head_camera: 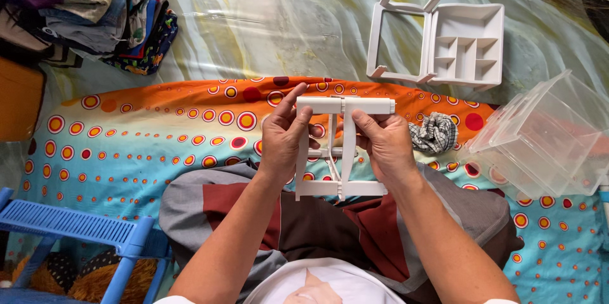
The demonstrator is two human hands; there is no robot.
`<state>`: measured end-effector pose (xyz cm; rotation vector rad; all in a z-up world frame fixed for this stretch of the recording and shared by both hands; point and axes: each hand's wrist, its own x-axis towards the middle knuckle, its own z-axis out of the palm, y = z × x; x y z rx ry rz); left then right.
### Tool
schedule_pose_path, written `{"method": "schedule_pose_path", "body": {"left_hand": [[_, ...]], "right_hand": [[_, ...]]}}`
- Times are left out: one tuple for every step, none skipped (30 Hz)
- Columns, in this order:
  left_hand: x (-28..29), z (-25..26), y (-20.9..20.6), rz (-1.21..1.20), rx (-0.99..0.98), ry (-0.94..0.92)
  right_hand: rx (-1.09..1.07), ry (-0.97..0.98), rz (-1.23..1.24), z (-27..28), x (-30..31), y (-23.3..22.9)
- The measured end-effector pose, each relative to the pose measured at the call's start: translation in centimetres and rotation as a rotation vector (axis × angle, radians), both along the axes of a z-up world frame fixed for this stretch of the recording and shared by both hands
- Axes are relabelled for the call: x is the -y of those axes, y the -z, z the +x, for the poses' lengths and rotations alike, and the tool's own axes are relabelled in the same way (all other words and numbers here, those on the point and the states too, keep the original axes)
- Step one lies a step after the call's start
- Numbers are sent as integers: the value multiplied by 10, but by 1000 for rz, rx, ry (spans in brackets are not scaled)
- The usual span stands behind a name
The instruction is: The person wipes white plastic furniture parts with a cloth, then joins two side frames and connects them with a crossbar to form a small rack. The person handles the parts one at a time and assembles them on the floor.
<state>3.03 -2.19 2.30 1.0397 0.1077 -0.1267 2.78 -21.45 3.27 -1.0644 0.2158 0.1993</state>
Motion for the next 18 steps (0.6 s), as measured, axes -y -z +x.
{"method": "schedule_pose_path", "body": {"left_hand": [[0,0,0,14,-3,12],[0,0,1,29,-5,23],[-1,0,0,43,-6,34],[-1,-1,0,55,-15,31],[-2,-2,0,66,-24,27],[-2,-2,0,76,-32,23],[-2,-2,-1,71,-39,26],[-2,-2,-1,68,-47,27],[-3,-3,-2,64,-56,28],[-3,-3,-3,65,-56,32],[-4,-4,-3,66,-56,37],[-4,-5,-4,66,-57,42],[-3,-7,-4,59,-52,44],[-3,-8,-5,53,-45,46],[-2,-8,-6,47,-38,48],[-2,-9,-6,64,-19,46],[-2,-11,-6,82,-1,45],[-3,-11,-6,99,19,43]], "right_hand": [[3,3,-4,0,0,0],[7,5,-8,1,0,1],[10,7,-12,1,0,1],[9,1,-9,1,0,2],[9,-5,-7,0,-1,2],[10,-10,-5,0,0,2],[11,-10,3,0,0,2],[12,-11,13,0,0,2],[12,-11,23,0,0,1],[1,-17,13,-1,1,1],[-9,-23,4,-1,1,0],[-21,-29,-6,-2,2,0],[-14,-42,-4,-3,3,-1],[-4,-56,-1,-2,3,-1],[5,-69,1,-2,4,-2],[-7,-91,0,-3,4,-2],[-19,-112,-2,-3,4,-3],[-30,-134,-4,-3,5,-3]]}}
